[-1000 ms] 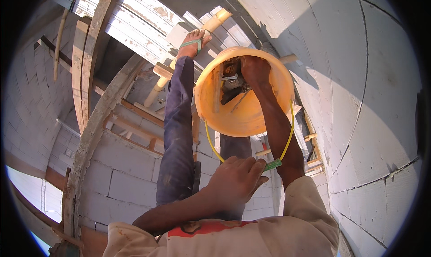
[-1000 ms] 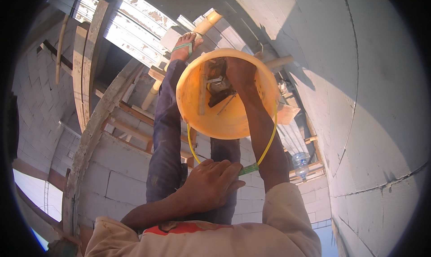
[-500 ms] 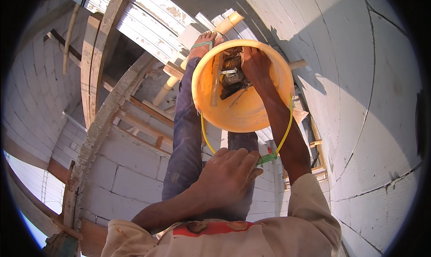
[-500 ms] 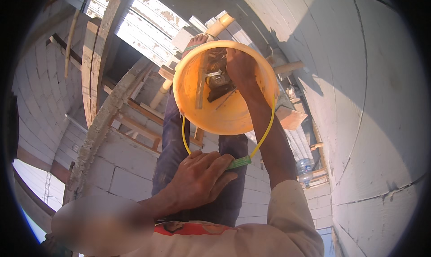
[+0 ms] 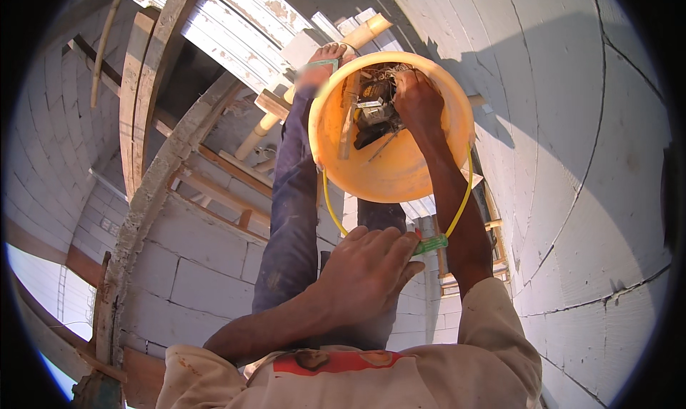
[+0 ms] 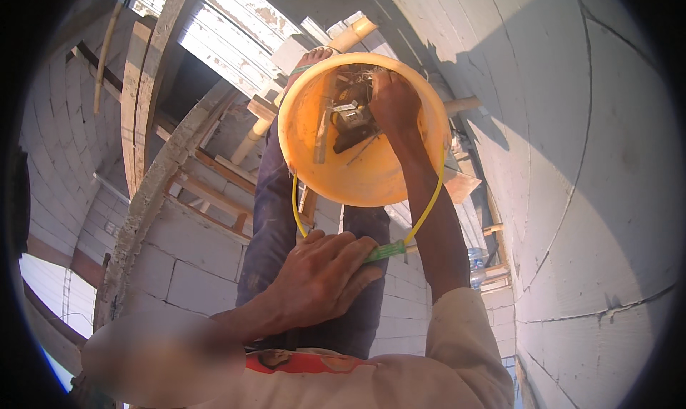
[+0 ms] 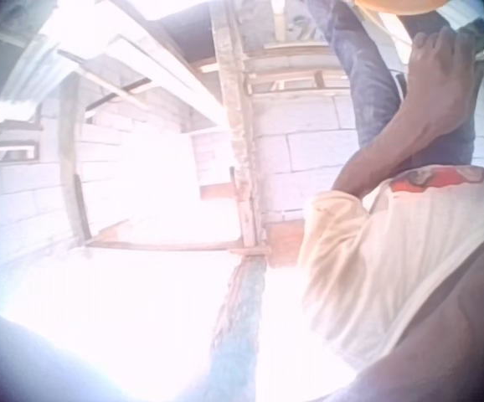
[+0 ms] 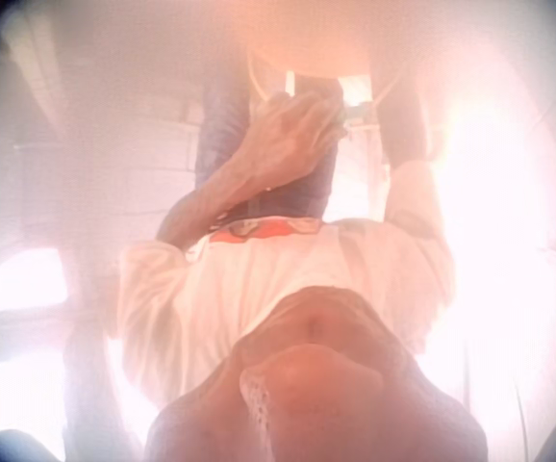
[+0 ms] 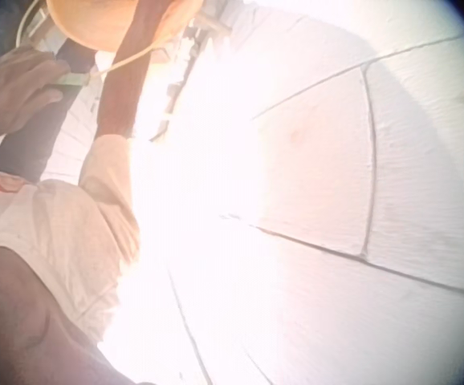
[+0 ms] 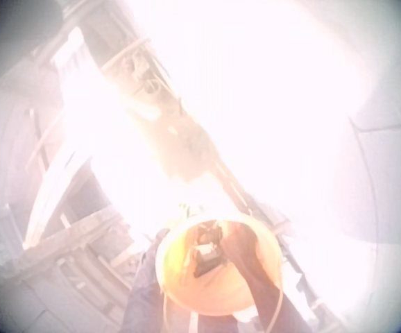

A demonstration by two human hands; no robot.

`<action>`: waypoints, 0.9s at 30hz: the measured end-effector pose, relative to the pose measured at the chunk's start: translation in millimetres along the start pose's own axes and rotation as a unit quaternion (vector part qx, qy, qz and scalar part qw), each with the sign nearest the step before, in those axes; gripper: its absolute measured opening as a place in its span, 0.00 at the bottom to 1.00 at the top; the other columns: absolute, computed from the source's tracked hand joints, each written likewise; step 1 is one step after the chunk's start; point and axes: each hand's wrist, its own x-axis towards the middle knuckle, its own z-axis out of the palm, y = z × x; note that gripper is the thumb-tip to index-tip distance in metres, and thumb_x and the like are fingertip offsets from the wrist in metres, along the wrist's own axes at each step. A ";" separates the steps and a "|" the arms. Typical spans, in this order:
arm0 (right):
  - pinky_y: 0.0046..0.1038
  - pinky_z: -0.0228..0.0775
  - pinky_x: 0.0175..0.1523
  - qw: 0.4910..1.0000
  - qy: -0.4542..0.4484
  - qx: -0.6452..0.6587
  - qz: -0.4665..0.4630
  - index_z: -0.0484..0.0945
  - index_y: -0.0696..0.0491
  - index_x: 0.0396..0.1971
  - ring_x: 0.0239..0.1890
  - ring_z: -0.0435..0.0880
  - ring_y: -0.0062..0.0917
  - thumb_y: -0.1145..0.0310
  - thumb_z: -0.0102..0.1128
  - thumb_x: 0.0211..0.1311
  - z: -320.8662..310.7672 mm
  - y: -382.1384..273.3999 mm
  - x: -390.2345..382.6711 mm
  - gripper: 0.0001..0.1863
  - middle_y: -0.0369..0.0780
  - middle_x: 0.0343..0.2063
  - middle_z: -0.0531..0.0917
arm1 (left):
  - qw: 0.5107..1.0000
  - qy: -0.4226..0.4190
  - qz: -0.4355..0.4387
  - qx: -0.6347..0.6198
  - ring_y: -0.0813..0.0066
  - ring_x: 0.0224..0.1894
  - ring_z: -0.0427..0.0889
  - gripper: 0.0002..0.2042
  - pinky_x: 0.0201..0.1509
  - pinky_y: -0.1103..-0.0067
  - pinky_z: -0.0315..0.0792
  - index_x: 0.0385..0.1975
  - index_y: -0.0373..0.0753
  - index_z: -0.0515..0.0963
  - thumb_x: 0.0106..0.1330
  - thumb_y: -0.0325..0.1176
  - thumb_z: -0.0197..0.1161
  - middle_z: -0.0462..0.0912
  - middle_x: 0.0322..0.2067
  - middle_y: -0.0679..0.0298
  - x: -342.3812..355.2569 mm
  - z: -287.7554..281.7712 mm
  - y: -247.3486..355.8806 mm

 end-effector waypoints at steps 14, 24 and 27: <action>0.33 0.87 0.52 0.518 0.009 0.755 0.402 0.80 0.55 0.55 0.47 0.90 0.26 0.71 0.65 0.78 -41.6 -65.7 -13.0 0.11 0.40 0.45 0.89 | 0.997 0.031 -0.065 0.006 0.61 0.38 0.86 0.20 0.43 0.67 0.77 0.56 0.32 0.80 0.71 0.37 0.74 0.85 0.40 0.56 9.2 -17.8 -14.7; 0.22 0.82 0.31 0.712 -0.061 0.603 0.354 0.75 0.61 0.60 0.27 0.87 0.21 0.70 0.64 0.78 -118.4 -79.0 -60.6 0.17 0.42 0.39 0.85 | 0.922 0.255 -0.262 -0.129 0.83 0.40 0.77 0.18 0.48 0.78 0.75 0.51 0.32 0.84 0.80 0.45 0.69 0.84 0.37 0.68 17.9 -107.2 -121.2; 0.22 0.80 0.31 0.727 -0.037 0.559 0.396 0.74 0.61 0.61 0.28 0.87 0.21 0.73 0.64 0.77 -119.1 -62.5 -78.3 0.18 0.43 0.40 0.85 | 0.900 0.309 -0.266 -0.151 0.83 0.39 0.77 0.18 0.47 0.78 0.74 0.50 0.33 0.83 0.79 0.45 0.70 0.84 0.37 0.67 23.7 -127.2 -151.2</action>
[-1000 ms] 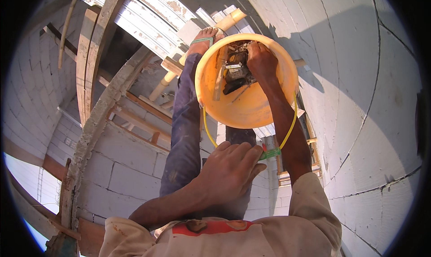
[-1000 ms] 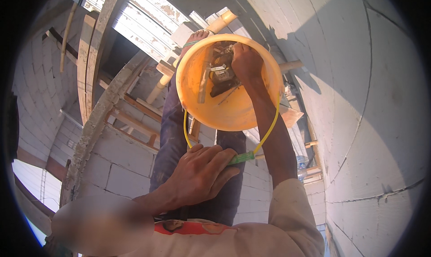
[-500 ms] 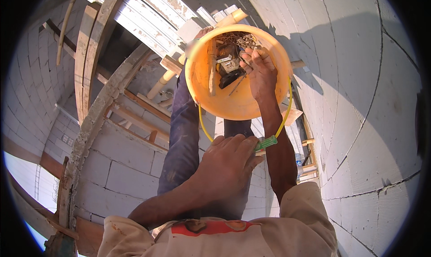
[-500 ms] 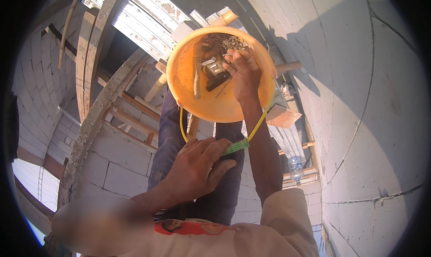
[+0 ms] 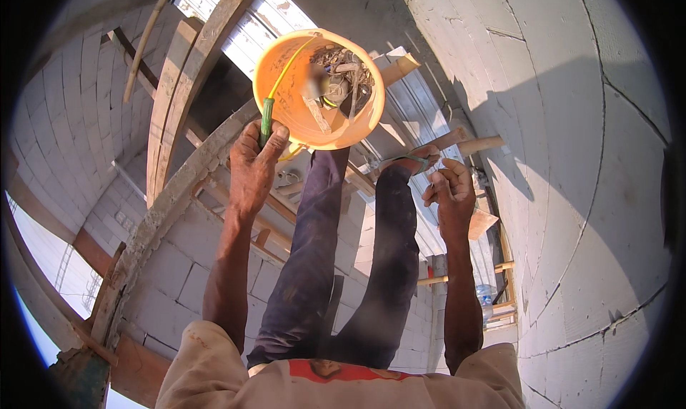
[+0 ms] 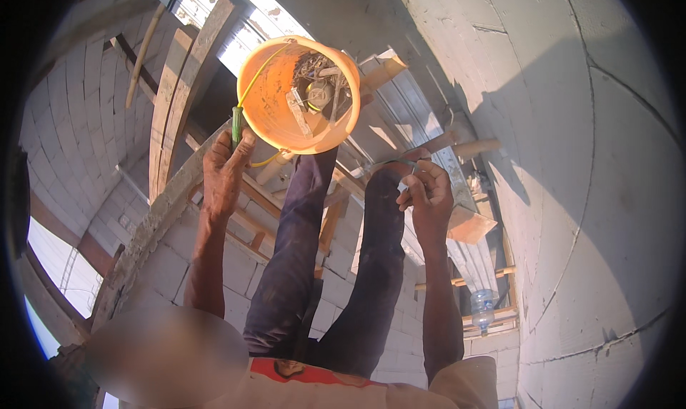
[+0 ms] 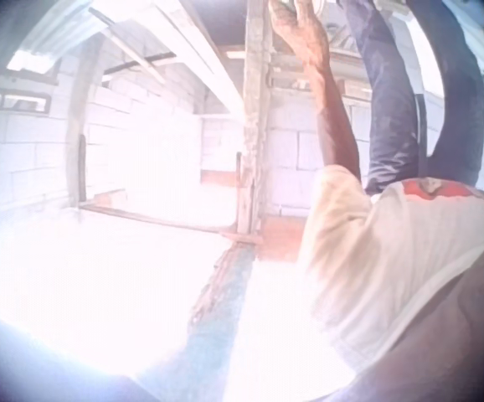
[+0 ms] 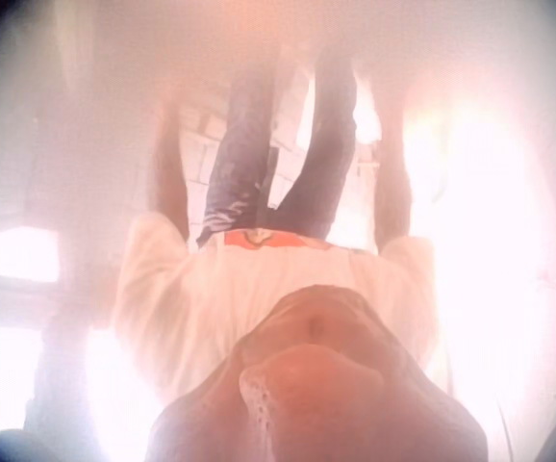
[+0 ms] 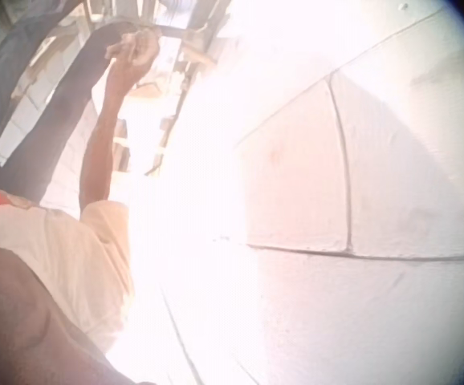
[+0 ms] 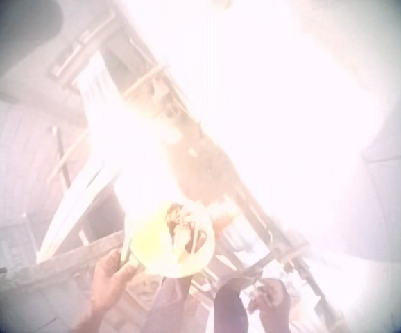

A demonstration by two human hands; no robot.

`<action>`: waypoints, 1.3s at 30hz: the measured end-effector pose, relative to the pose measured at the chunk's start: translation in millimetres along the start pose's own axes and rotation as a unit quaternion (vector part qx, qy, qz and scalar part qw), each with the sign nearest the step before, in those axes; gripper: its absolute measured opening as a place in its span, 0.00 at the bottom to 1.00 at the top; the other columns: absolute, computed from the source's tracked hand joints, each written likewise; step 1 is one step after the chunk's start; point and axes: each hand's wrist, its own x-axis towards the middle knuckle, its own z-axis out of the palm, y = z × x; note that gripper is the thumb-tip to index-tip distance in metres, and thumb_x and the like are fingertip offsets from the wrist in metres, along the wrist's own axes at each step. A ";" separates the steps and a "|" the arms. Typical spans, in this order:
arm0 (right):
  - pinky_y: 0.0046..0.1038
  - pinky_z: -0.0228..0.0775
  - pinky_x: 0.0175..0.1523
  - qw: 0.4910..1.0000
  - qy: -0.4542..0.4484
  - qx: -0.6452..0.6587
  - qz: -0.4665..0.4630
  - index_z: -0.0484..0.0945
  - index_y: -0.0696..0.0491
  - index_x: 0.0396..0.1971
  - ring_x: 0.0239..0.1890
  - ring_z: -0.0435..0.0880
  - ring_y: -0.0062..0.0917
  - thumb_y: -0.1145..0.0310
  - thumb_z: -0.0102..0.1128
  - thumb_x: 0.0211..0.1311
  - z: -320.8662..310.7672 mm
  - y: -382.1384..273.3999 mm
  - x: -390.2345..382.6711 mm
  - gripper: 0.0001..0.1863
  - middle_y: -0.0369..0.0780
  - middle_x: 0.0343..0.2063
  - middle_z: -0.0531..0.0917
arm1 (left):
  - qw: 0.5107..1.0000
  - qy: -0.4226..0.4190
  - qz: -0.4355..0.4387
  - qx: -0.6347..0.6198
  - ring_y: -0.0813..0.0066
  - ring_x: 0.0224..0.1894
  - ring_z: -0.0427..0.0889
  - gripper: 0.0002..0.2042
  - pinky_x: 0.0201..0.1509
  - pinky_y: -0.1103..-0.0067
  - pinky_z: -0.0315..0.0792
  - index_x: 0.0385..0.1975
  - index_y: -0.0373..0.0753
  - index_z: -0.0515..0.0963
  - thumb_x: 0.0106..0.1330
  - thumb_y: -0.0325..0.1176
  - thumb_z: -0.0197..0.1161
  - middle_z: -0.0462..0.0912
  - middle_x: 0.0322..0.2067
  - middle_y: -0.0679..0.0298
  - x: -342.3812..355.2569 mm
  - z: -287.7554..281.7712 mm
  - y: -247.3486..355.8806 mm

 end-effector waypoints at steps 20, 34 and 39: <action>0.26 0.87 0.44 0.974 0.031 -0.214 0.073 0.86 0.63 0.56 0.40 0.92 0.25 0.78 0.72 0.65 -84.6 80.6 -66.6 0.20 0.46 0.46 0.90 | 0.985 0.077 -0.153 0.034 0.68 0.42 0.84 0.23 0.55 0.74 0.78 0.55 0.32 0.82 0.71 0.44 0.73 0.84 0.43 0.60 300.1 -78.6 -179.7; 0.24 0.82 0.43 0.994 -0.028 -0.106 -0.022 0.88 0.62 0.54 0.37 0.90 0.21 0.68 0.68 0.75 15.8 -31.6 -125.0 0.15 0.42 0.41 0.91 | 0.877 -0.476 0.054 0.033 0.70 0.60 0.85 0.17 0.67 0.71 0.77 0.62 0.35 0.83 0.77 0.33 0.69 0.88 0.55 0.59 -35.9 73.8 -0.3; 0.25 0.82 0.48 0.994 -0.022 -0.052 -0.097 0.87 0.63 0.54 0.40 0.90 0.23 0.69 0.72 0.72 -1.7 -96.7 -178.7 0.17 0.42 0.41 0.92 | 0.871 -0.479 0.095 0.046 0.73 0.45 0.90 0.14 0.55 0.74 0.82 0.54 0.30 0.84 0.70 0.26 0.70 0.92 0.42 0.62 -147.7 103.7 64.6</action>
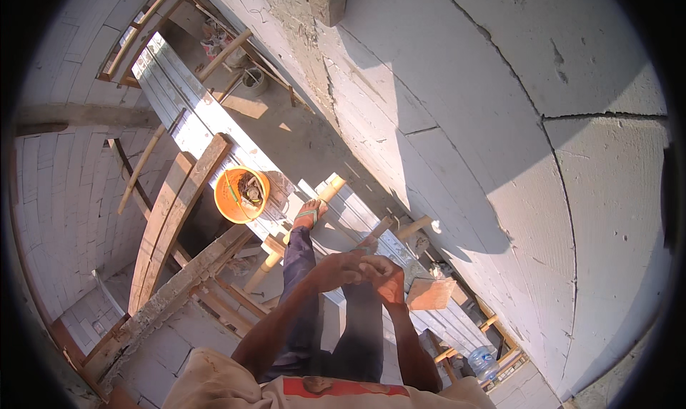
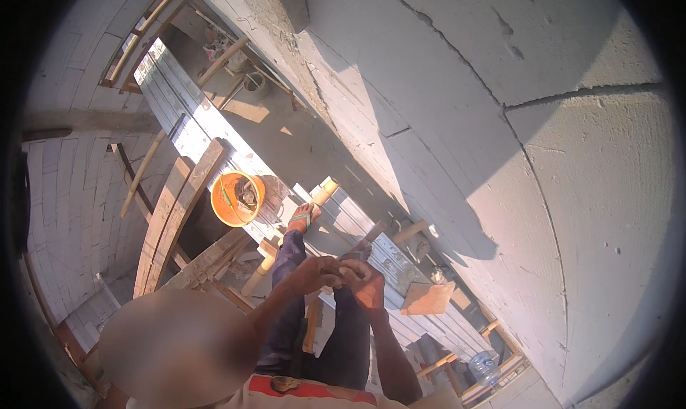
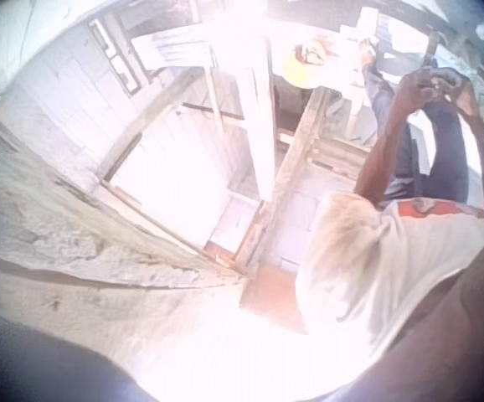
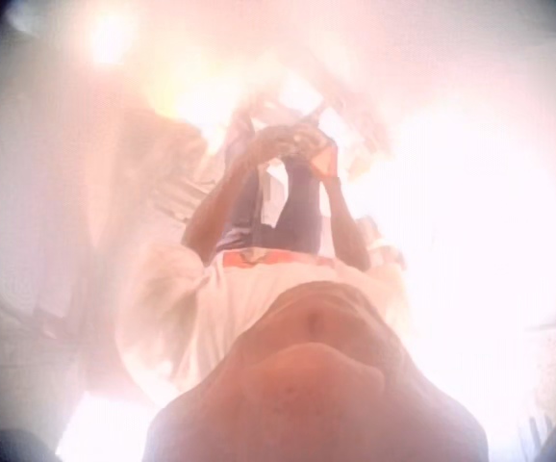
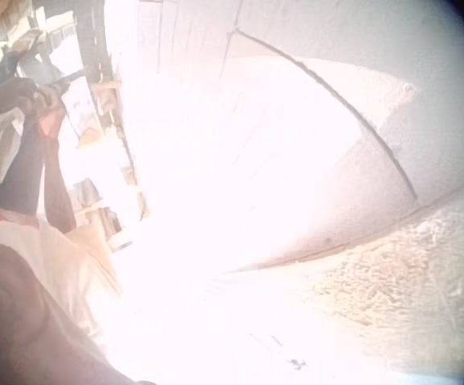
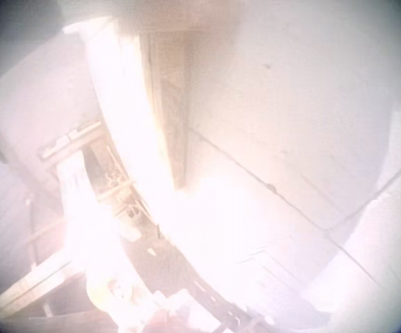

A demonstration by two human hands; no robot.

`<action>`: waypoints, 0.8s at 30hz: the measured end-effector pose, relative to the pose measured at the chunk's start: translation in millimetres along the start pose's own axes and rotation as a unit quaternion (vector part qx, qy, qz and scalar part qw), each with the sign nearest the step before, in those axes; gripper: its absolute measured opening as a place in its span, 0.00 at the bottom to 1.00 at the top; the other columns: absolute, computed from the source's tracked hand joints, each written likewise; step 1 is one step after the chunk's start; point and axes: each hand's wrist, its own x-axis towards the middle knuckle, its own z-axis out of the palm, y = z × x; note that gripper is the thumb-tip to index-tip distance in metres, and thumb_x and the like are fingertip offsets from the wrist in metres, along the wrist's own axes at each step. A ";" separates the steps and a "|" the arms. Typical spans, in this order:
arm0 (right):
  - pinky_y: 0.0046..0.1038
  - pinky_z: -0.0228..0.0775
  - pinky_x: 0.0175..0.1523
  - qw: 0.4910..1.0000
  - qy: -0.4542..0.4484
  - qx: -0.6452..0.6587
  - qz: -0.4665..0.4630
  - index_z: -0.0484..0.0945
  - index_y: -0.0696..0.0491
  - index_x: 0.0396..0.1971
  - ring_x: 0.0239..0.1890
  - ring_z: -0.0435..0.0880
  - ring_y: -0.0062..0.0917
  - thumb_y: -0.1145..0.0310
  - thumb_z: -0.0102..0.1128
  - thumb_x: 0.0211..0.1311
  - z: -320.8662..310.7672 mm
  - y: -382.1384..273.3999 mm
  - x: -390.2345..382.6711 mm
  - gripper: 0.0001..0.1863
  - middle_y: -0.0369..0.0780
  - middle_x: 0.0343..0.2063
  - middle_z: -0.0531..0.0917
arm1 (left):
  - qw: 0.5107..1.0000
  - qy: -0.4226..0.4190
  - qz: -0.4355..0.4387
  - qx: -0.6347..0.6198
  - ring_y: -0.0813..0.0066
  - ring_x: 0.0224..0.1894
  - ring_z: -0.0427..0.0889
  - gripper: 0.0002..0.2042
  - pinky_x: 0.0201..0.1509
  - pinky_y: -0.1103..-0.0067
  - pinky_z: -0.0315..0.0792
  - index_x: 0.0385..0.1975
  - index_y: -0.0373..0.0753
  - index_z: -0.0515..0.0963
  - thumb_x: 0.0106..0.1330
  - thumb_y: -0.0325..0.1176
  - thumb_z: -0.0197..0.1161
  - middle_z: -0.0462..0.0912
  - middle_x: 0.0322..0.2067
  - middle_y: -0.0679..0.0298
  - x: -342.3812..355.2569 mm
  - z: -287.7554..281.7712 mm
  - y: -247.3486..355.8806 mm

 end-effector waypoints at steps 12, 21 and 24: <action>0.28 0.81 0.46 0.949 0.169 -0.117 -0.240 0.90 0.57 0.50 0.41 0.91 0.23 0.66 0.75 0.70 -54.4 -114.6 -139.9 0.14 0.42 0.39 0.92 | 0.921 0.016 0.180 0.345 0.61 0.42 0.92 0.15 0.50 0.67 0.82 0.49 0.32 0.84 0.69 0.36 0.71 0.92 0.35 0.53 -41.5 75.6 177.1; 0.27 0.81 0.45 0.786 0.461 -0.103 -0.399 0.88 0.59 0.52 0.38 0.91 0.25 0.74 0.78 0.64 -122.5 -199.0 -331.6 0.17 0.44 0.38 0.90 | 0.861 0.059 0.468 0.192 0.76 0.46 0.85 0.03 0.57 0.75 0.79 0.41 0.35 0.86 0.74 0.28 0.71 0.86 0.42 0.66 -153.1 127.1 414.9; 0.25 0.78 0.42 0.661 0.604 -0.075 -0.439 0.88 0.58 0.51 0.34 0.87 0.22 0.74 0.77 0.66 -165.1 -217.6 -405.8 0.15 0.40 0.36 0.89 | 0.799 0.059 0.588 0.108 0.75 0.46 0.86 0.06 0.56 0.75 0.80 0.46 0.34 0.86 0.76 0.27 0.70 0.87 0.42 0.65 -190.7 131.9 485.8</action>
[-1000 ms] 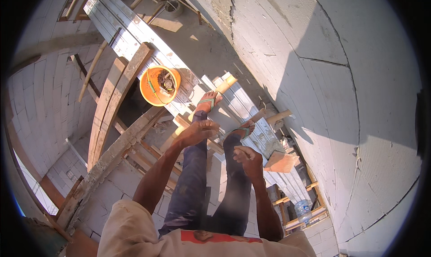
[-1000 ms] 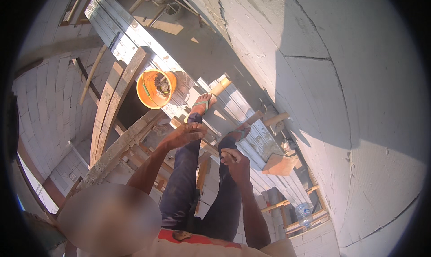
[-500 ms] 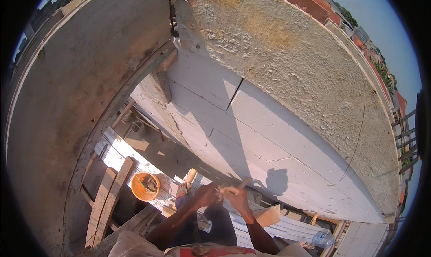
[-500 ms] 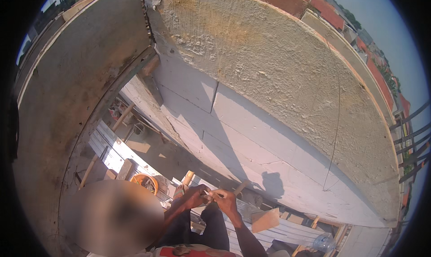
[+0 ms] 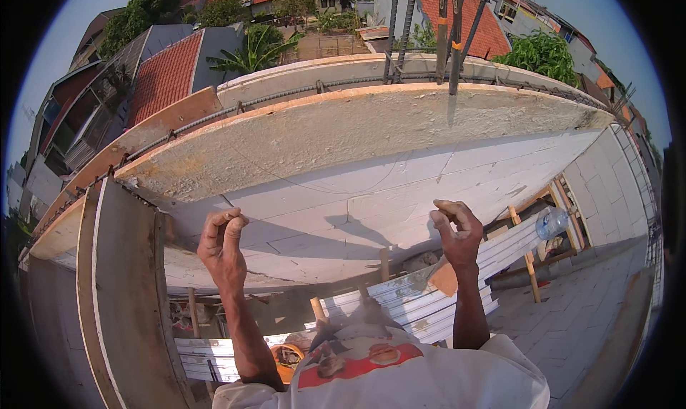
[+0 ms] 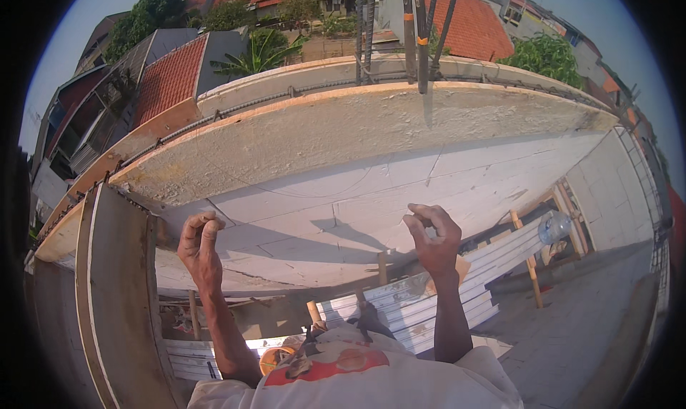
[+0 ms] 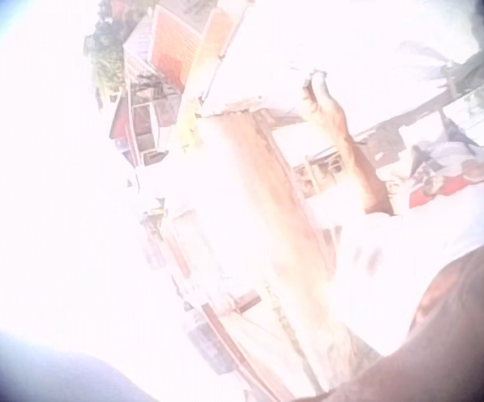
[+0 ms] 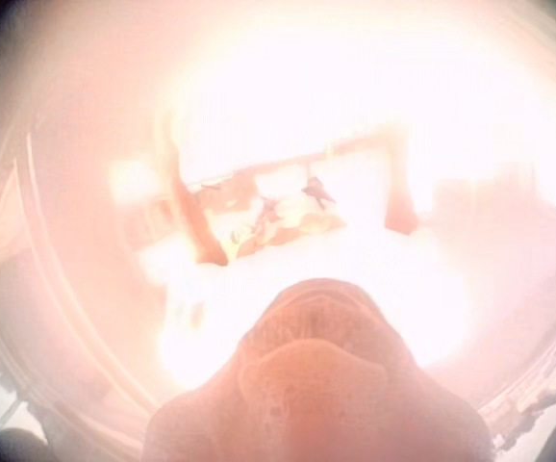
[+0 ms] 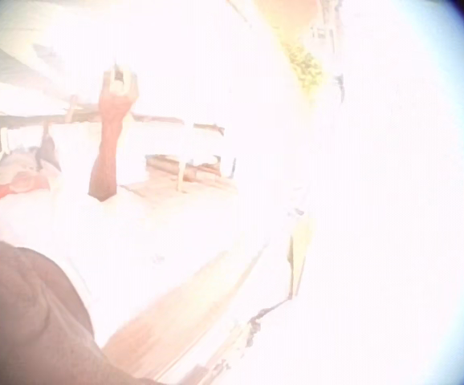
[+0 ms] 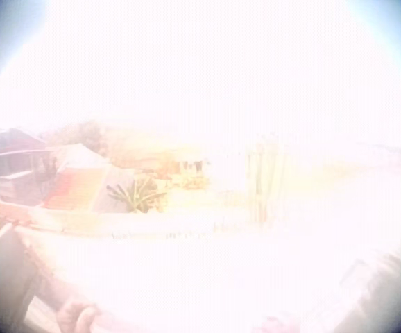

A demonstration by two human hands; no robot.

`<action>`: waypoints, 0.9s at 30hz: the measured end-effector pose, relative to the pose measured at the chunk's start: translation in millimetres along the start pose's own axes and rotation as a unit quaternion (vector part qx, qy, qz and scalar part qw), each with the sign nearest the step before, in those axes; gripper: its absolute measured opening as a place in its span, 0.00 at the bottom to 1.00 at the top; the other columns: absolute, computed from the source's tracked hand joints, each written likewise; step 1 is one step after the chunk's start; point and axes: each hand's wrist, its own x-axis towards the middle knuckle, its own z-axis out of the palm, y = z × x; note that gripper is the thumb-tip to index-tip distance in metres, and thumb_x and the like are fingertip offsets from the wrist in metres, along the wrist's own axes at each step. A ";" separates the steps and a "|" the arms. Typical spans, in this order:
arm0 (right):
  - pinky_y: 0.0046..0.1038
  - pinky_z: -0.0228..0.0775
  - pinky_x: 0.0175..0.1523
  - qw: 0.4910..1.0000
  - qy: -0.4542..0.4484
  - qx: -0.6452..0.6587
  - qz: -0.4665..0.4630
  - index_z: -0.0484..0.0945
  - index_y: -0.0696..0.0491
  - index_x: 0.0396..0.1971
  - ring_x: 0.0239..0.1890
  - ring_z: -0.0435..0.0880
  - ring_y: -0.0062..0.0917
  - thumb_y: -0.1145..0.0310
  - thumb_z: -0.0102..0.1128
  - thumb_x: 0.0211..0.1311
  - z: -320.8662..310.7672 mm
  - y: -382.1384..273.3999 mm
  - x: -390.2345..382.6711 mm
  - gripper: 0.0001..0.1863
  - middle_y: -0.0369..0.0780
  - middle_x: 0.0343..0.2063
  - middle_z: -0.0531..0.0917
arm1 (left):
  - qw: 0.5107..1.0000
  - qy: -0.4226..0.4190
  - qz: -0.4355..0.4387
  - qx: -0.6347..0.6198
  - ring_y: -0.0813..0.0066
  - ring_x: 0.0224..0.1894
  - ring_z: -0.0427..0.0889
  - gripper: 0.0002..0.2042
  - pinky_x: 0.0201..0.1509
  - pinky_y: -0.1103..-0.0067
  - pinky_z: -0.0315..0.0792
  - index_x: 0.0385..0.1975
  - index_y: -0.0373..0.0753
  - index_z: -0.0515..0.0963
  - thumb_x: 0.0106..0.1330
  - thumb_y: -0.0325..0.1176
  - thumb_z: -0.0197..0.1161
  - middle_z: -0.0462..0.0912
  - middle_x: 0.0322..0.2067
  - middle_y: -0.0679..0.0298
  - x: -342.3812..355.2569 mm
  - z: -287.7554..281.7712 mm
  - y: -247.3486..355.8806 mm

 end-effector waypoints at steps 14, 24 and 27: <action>0.40 0.76 0.42 0.946 0.131 -0.207 -0.213 0.82 0.58 0.48 0.35 0.83 0.35 0.47 0.58 0.83 -0.4 -72.1 255.1 0.25 0.42 0.31 0.81 | 0.979 -0.063 0.166 0.099 0.78 0.43 0.87 0.09 0.53 0.78 0.80 0.46 0.34 0.86 0.77 0.34 0.70 0.90 0.40 0.65 193.3 6.1 67.2; 0.48 0.73 0.41 0.861 0.349 -0.221 -0.296 0.80 0.60 0.41 0.31 0.82 0.47 0.51 0.54 0.85 24.6 -104.7 314.7 0.24 0.50 0.29 0.81 | 0.980 -0.023 0.198 0.017 0.80 0.40 0.86 0.08 0.51 0.79 0.80 0.44 0.34 0.84 0.78 0.32 0.68 0.88 0.37 0.66 204.1 -7.9 44.6; 0.49 0.77 0.43 0.785 0.403 -0.293 -0.367 0.83 0.63 0.45 0.34 0.85 0.49 0.50 0.57 0.84 0.5 -138.1 342.2 0.26 0.49 0.31 0.84 | 0.984 -0.060 0.166 0.037 0.80 0.40 0.86 0.08 0.50 0.79 0.80 0.45 0.34 0.85 0.77 0.34 0.69 0.88 0.35 0.67 198.8 -13.4 53.3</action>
